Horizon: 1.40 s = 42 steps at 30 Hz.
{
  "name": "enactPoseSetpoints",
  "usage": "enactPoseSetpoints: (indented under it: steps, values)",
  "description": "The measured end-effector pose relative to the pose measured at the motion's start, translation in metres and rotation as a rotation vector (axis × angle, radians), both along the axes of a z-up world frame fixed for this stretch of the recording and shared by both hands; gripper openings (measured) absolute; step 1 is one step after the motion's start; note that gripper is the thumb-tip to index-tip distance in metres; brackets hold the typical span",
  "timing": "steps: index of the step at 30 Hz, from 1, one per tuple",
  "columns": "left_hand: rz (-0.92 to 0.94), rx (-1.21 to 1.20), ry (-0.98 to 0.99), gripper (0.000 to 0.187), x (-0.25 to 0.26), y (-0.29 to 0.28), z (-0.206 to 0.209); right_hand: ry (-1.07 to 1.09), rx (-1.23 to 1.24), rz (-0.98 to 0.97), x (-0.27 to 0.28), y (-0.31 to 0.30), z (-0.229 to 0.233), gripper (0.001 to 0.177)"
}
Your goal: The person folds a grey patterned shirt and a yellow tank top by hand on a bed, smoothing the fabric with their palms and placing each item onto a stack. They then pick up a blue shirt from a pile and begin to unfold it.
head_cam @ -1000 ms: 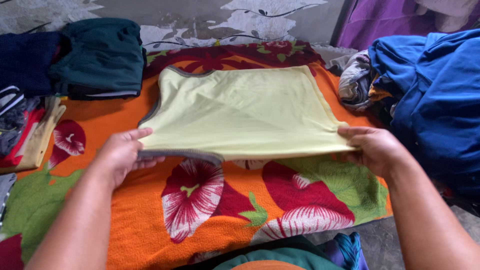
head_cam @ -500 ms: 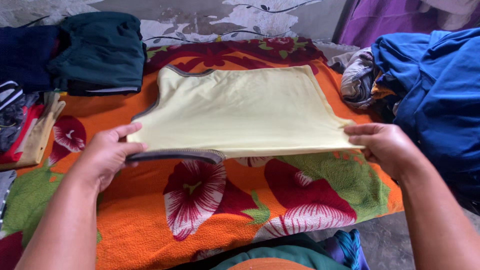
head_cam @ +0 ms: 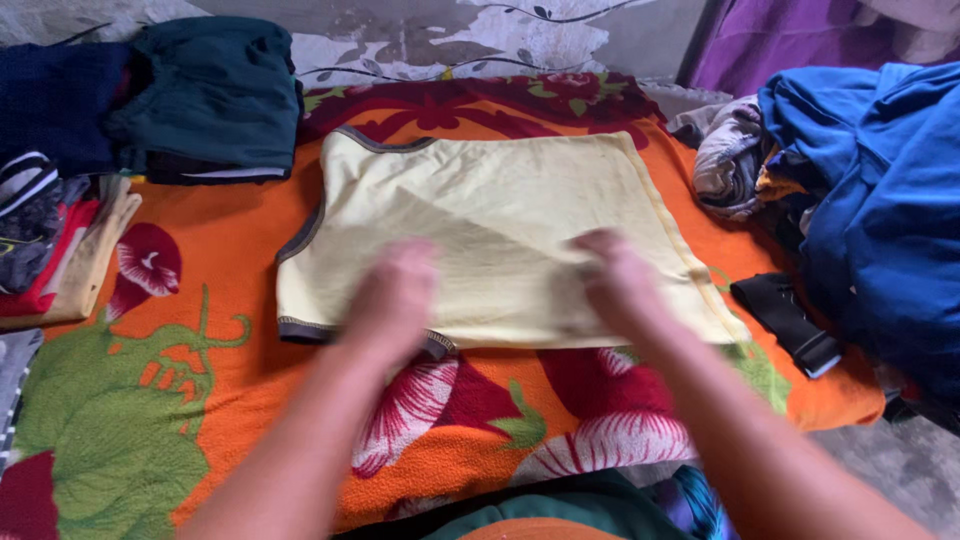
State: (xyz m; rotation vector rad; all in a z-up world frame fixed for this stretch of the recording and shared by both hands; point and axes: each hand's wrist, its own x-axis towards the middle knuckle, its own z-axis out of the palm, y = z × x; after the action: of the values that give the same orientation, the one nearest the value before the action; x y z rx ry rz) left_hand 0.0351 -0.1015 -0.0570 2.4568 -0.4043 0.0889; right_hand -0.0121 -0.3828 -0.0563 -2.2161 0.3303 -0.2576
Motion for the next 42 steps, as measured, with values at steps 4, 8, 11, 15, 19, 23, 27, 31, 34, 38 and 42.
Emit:
enactPoseSetpoints:
  steps: [4,8,11,15,19,23,27,31,34,38,42]
  values:
    - [-0.139,0.566,-0.033,0.071,-0.026,-0.038,0.001,-0.242,-0.455,0.542,-0.001,0.054,-0.027,0.037]
    - [-0.123,0.641,0.192,0.083,-0.032,-0.031,0.032,0.102,-0.729,0.417,-0.010,0.037,-0.014,0.057]
    - [-0.083,0.664,0.277,0.091,-0.034,-0.027,0.048,0.302,-0.761,0.217,-0.013,-0.006,-0.003,0.059]
    - [-0.037,0.638,0.248,0.082,-0.025,-0.030,0.047,0.026,-0.605,0.009,-0.008,-0.049,-0.015,0.043]
    - [0.030,0.470,0.106,0.061,0.004,-0.038,0.028,-0.181,-0.385,-0.290,0.035,-0.089,-0.023,0.028]
    - [-0.033,0.429,-0.058,0.069,0.031,-0.051,0.005,0.025,-0.283,-0.513,0.077,-0.123,-0.021,0.032]
    - [-0.095,0.558,0.033,0.074,0.039,-0.063,0.005,0.099,-0.376,-0.491,0.089,-0.127,-0.008,0.022]
    - [-0.105,0.632,0.072,0.070,0.032,-0.064,0.015,0.011,-0.372,-0.437,0.084,-0.112,-0.004,0.016]
    - [-0.099,0.646,0.093,0.067,0.028,-0.064,0.020,-0.030,-0.488,-0.318,0.086,-0.116,-0.011,0.012]
    - [-0.100,0.633,0.078,0.068,0.029,-0.064,0.020,-0.025,-0.124,-0.276,0.118,-0.156,-0.031,0.019]
    - [-0.090,0.622,0.053,0.073,0.031,-0.063,0.013,0.062,-0.277,-0.396,0.136,-0.177,-0.034,0.026]
